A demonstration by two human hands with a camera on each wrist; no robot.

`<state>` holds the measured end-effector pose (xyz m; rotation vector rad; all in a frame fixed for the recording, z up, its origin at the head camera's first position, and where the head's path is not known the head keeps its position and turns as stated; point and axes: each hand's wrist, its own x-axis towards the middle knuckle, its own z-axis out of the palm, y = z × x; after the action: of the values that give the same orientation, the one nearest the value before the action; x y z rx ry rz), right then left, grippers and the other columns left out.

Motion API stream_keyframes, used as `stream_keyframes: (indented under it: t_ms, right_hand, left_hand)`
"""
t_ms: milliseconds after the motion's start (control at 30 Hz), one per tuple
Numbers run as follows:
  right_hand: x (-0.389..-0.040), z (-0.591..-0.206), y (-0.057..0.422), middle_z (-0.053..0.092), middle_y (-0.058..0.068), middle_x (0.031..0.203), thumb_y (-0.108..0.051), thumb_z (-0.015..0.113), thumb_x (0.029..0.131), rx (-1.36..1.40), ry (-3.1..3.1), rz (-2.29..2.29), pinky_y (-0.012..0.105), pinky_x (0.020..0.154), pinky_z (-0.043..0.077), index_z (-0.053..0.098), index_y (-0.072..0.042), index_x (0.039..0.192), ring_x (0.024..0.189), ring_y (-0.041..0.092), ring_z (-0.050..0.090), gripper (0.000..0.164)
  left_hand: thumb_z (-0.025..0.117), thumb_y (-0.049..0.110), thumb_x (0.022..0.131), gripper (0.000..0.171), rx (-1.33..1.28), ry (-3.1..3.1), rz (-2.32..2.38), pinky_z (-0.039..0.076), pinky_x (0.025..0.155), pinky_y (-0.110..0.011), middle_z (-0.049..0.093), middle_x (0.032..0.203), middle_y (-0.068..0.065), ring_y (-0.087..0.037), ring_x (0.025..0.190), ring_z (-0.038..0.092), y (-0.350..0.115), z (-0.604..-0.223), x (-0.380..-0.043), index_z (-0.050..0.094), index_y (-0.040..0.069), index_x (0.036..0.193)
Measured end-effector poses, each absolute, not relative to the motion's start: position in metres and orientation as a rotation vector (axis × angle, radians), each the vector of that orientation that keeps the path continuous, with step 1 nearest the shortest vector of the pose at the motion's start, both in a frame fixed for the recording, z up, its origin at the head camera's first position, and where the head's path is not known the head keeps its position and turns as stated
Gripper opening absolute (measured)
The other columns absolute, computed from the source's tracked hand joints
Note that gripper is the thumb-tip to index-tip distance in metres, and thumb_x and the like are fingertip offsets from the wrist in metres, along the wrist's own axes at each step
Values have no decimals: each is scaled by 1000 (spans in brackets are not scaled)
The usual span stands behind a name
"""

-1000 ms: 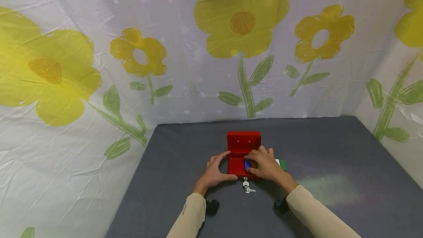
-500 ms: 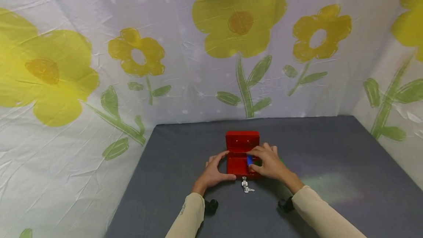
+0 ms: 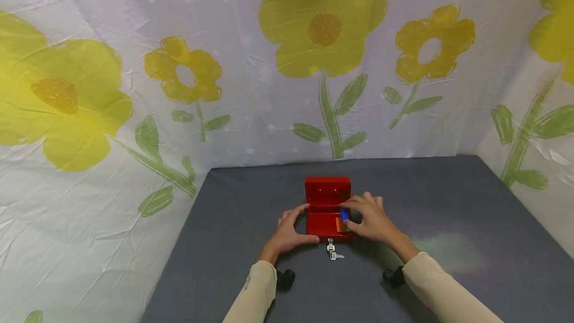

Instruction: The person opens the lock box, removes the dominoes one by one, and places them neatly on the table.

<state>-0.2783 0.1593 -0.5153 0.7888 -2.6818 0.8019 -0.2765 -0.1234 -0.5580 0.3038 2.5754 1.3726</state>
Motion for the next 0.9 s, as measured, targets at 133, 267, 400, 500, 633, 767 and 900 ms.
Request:
stream_keyframes:
  t_ms: [133,267,400,500,633,767,900]
  right_hand:
    - [-279,-515,166,72,4,114,-20,84,80,771,-2654,821,39,78,18,75,-11,120,91,15,44,42]
    - [-279,-515,174,72,5,113,-18,83,80,738,-2656,819,40,79,20,75,-10,120,93,16,46,41]
    - [-278,-516,182,72,5,111,-16,81,80,725,-2649,799,39,77,20,75,-10,119,92,16,45,40]
    - [-277,-518,188,72,6,110,-15,81,80,724,-2630,784,40,77,19,74,-9,119,91,16,46,40]
    - [-276,-520,194,72,6,110,-13,82,79,717,-2623,781,40,76,18,74,-8,119,91,18,46,40]
    - [-274,-521,199,72,7,110,-12,83,78,696,-2632,784,39,76,18,74,-7,118,90,18,45,41]
    - [-272,-522,205,72,6,110,-11,83,78,683,-2634,793,39,76,17,74,-7,119,89,16,44,42]
  left_hand:
    - [91,52,69,96,305,2565,1379,37,111,-66,39,155,-7,-33,142,33,-123,-558,-277,42,44,151]
    - [91,51,69,96,303,2561,1382,36,112,-66,39,155,-7,-32,142,33,-124,-559,-278,42,44,151]
    - [91,51,69,96,308,2560,1384,36,112,-65,39,155,-7,-32,142,33,-124,-559,-277,42,44,151]
    - [91,51,69,96,299,2560,1384,37,112,-65,39,155,-7,-32,142,33,-124,-559,-277,42,44,151]
    - [91,51,68,95,287,2564,1383,37,113,-65,39,155,-5,-31,143,32,-124,-560,-278,42,46,150]
    - [91,52,69,96,296,2569,1383,37,112,-65,39,156,-6,-31,143,32,-124,-562,-279,42,45,151]
    - [91,53,68,96,296,2570,1382,37,112,-65,39,156,-7,-32,143,32,-124,-563,-279,42,45,151]
